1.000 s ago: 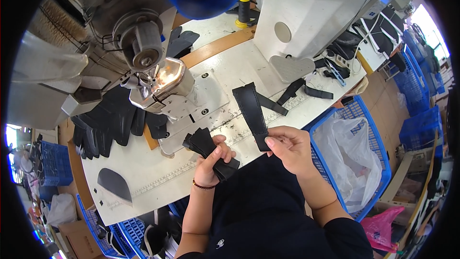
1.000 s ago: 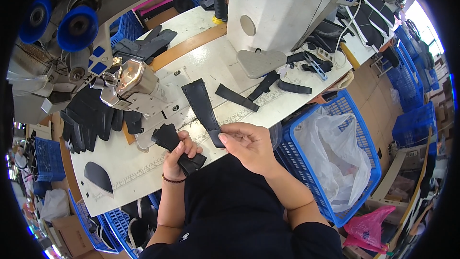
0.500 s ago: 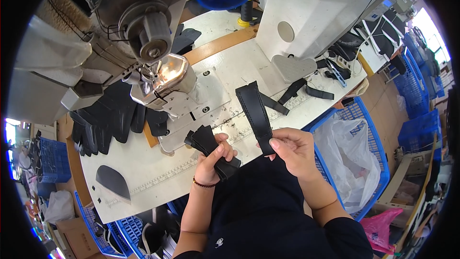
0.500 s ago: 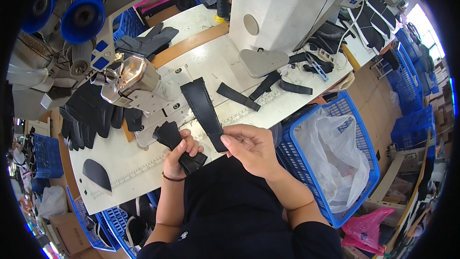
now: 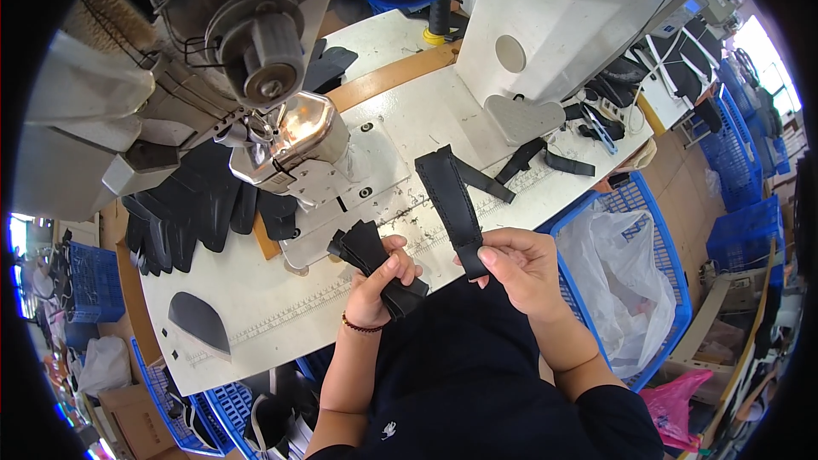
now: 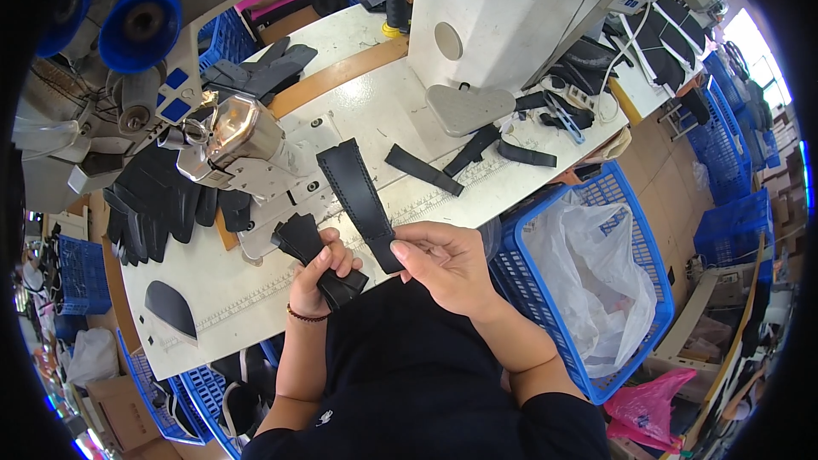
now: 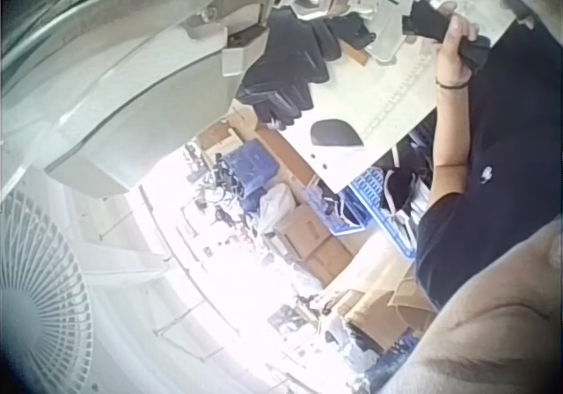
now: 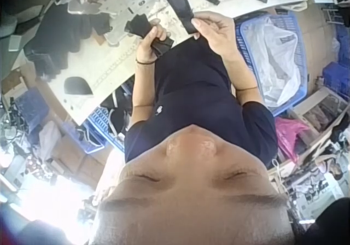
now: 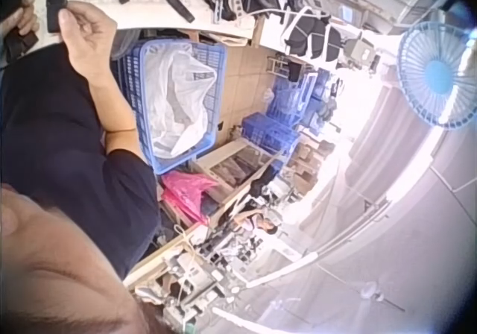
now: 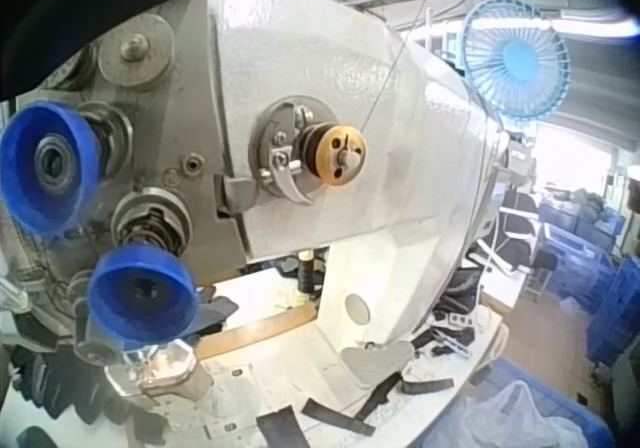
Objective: Trim excess material or threads from shoe components using hand nippers in a factory setting.
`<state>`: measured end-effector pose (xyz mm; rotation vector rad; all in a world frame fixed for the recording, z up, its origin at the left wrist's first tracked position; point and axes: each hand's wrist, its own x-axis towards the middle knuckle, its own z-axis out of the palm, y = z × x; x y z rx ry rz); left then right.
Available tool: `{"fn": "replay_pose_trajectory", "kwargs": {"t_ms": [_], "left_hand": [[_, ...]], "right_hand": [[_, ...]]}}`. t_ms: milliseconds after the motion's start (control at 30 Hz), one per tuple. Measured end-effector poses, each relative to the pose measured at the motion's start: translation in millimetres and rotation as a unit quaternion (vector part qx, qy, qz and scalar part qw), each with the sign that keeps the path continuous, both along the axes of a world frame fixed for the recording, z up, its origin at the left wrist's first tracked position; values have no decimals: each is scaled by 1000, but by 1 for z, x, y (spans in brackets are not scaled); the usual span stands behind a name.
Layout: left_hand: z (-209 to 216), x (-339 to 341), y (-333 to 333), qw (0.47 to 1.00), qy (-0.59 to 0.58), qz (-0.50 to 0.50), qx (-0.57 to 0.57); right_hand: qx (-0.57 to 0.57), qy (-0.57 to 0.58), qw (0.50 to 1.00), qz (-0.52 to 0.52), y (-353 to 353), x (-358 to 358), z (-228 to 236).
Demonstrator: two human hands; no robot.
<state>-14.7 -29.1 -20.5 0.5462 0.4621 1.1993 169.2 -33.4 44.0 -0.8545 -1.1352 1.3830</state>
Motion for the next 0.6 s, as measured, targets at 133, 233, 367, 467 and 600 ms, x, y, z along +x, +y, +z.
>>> {"fn": "replay_pose_trajectory", "kwargs": {"t_ms": [133, 233, 367, 467, 600], "left_hand": [[1, 0, 0, 1000, 0, -1, -3], [0, 0, 0, 1000, 3, -3, -6], [-1, 0, 0, 1000, 5, -2, -9], [-1, 0, 0, 1000, -1, -4, -9], [-1, 1, 0, 1000, -5, -4, -4]], "right_hand": [[-5, 19, 1000, 7, 0, 1, -3], [-10, 33, 999, 11, 0, 1, -4], [-10, 2, 1000, 0, -1, 0, -1], [-11, 34, 999, 10, 0, 2, -4], [-10, 28, 1000, 9, -1, 3, -4]]}}
